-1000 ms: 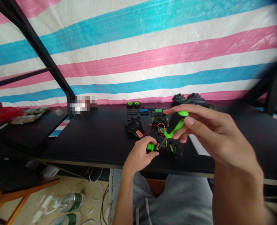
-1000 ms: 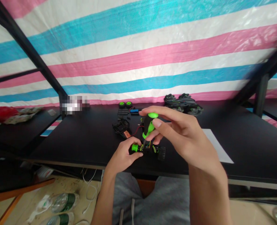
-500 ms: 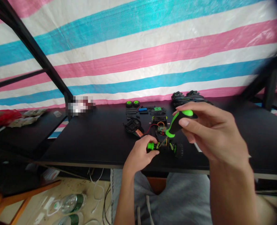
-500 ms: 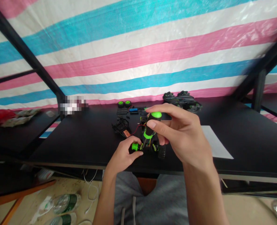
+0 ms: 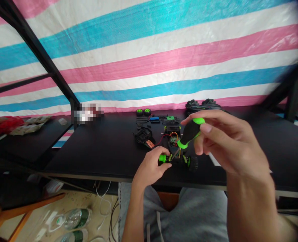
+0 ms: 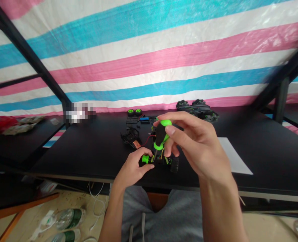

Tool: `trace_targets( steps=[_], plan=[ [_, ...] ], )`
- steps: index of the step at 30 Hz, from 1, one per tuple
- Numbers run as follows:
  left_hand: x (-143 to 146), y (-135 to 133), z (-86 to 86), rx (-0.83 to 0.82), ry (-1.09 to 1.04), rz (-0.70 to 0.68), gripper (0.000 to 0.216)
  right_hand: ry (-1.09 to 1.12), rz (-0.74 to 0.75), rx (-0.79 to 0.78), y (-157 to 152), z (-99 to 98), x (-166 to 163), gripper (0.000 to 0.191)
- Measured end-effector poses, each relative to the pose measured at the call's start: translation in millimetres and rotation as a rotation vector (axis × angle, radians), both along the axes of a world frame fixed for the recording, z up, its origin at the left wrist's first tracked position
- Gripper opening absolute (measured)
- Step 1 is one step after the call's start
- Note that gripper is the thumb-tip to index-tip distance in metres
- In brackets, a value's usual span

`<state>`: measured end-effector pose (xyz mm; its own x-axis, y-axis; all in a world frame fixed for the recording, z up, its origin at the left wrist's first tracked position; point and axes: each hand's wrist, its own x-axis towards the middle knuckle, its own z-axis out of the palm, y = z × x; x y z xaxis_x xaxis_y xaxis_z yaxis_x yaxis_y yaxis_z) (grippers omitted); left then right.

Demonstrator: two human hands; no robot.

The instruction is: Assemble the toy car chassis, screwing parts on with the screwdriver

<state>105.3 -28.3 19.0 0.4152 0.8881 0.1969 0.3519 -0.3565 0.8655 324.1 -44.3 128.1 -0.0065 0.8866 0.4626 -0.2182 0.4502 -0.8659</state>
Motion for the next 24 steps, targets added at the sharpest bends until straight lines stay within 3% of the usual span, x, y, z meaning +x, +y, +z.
trace_targets(
  steps=[13, 24],
  plan=[
    [0, 0, -0.7, -0.010, 0.048, 0.009, 0.025, -0.016, -0.066, 0.046, 12, -5.5, 0, 0.021],
    [-2, 1, -1.5, -0.003, 0.013, -0.028, 0.027, -0.002, 0.068, 0.022, 3, 0.0, 3, 0.020]
  ],
)
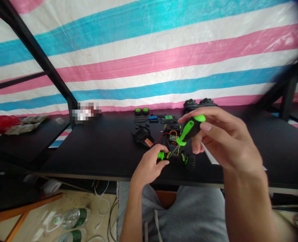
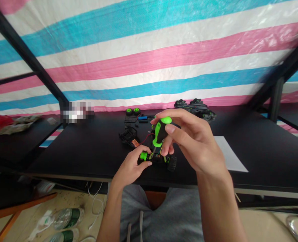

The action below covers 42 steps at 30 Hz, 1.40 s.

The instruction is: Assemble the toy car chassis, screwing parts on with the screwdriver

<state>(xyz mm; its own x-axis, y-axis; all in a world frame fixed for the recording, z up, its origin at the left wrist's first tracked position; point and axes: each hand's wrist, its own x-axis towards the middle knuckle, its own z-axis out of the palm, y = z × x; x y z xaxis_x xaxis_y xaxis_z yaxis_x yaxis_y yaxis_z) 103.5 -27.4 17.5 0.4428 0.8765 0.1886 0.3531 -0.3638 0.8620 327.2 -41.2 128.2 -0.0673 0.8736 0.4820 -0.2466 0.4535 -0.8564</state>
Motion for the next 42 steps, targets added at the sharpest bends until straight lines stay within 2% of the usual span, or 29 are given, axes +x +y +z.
trace_targets(
  steps=[6, 14, 17, 20, 30, 36, 42],
  plan=[
    [3, -1, 7.7, -0.046, -0.005, 0.020, 0.029, 0.036, -0.024, 0.015, 3, -0.4, -1, 0.018],
    [8, -10, 21.4, -0.242, -0.090, 0.035, 0.039, 0.023, -0.078, 0.016, 2, -3.6, 1, 0.019],
    [15, -14, 22.6, -0.308, -0.113, 0.111, 0.035, 0.017, -0.077, 0.018, 2, -4.6, 1, 0.019],
    [24, -15, 20.9, -0.282, -0.088, 0.227, 0.033, 0.011, -0.081, 0.026, 1, -4.4, 2, 0.020],
    [37, -16, 19.7, -0.219, -0.043, 0.386, 0.037, 0.008, -0.096, 0.026, 0, -7.4, 0, 0.023],
    [44, -13, 15.7, -0.195, -0.017, 0.439, 0.039, -0.001, -0.114, 0.008, 2, -5.6, 0, 0.024],
    [46, -10, 15.4, -0.199, -0.021, 0.434, 0.039, 0.002, -0.101, 0.009, 3, -5.4, 0, 0.024]
  ],
)
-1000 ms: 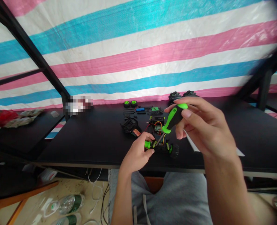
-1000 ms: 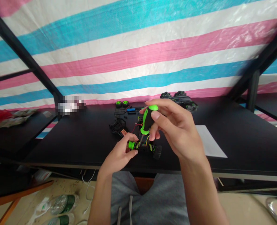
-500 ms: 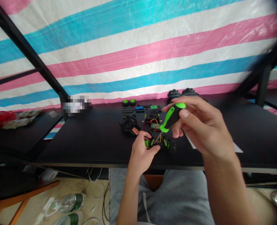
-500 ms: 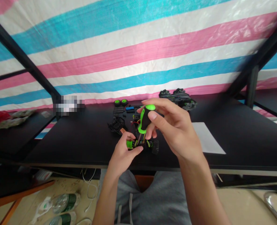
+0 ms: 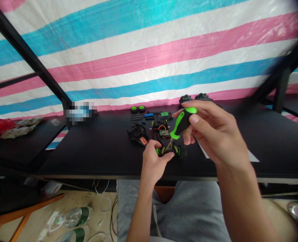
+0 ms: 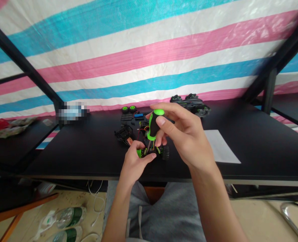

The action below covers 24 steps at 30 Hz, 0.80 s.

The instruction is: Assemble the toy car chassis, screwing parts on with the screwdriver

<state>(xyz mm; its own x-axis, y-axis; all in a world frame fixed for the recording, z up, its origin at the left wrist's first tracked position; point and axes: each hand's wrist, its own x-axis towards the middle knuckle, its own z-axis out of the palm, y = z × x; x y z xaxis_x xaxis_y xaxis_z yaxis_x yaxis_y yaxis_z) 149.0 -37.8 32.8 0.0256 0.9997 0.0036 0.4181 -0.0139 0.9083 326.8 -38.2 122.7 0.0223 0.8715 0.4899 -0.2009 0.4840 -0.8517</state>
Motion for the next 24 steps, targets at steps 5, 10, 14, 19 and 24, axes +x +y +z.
trace_targets(
  steps=[5, 10, 14, 19, 24],
  plan=[
    [-2, 0, 4.6, -0.006, 0.023, -0.015, 0.044, -0.002, 0.008, 0.000, 2, 0.3, 1, 0.026],
    [-4, -1, 3.4, 0.067, -0.028, -0.084, 0.062, -0.013, 0.011, 0.006, 3, -0.5, 2, 0.028],
    [-8, 3, -3.8, 0.073, -0.017, -0.123, 0.054, -0.026, 0.019, 0.001, 3, 0.2, 3, 0.028],
    [-9, 5, -11.9, 0.104, -0.014, -0.137, 0.051, -0.029, 0.046, 0.014, 1, 4.2, 2, 0.027],
    [-4, 2, -11.1, 0.151, 0.037, -0.072, 0.045, -0.068, 0.050, 0.000, 1, 4.3, 2, 0.025]
  ],
)
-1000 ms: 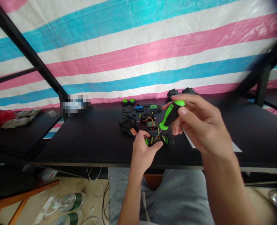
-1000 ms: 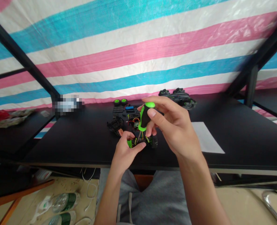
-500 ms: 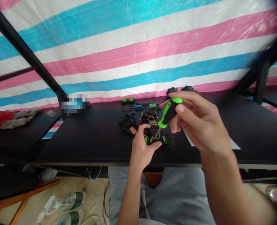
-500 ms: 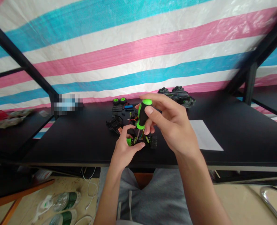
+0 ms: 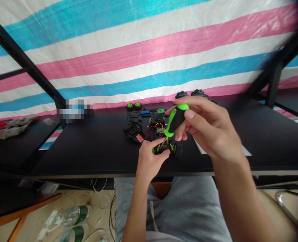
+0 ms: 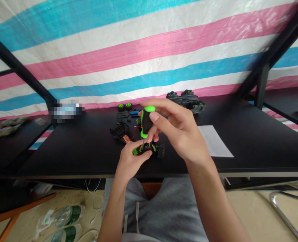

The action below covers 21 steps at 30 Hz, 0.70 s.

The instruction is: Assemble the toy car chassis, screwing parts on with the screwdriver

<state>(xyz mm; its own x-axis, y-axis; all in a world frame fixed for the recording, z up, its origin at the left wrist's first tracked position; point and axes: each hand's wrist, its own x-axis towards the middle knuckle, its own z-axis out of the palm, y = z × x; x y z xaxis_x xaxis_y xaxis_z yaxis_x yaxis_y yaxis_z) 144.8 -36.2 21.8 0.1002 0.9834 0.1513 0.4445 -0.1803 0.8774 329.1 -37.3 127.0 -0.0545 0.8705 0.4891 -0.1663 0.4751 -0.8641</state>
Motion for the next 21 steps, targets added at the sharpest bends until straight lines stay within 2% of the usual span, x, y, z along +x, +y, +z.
trace_targets(
  steps=[5, 14, 21],
  plan=[
    [4, -2, 5.6, 0.028, 0.022, -0.026, 0.040, 0.025, -0.035, 0.001, 1, -3.7, 2, 0.025],
    [7, -3, 11.5, -0.007, 0.060, -0.002, 0.040, 0.025, -0.010, 0.099, 2, -9.5, 6, 0.024],
    [8, -3, 13.2, 0.005, 0.075, -0.010, 0.037, -0.023, 0.050, 0.104, 4, -9.2, 12, 0.031]
  ],
)
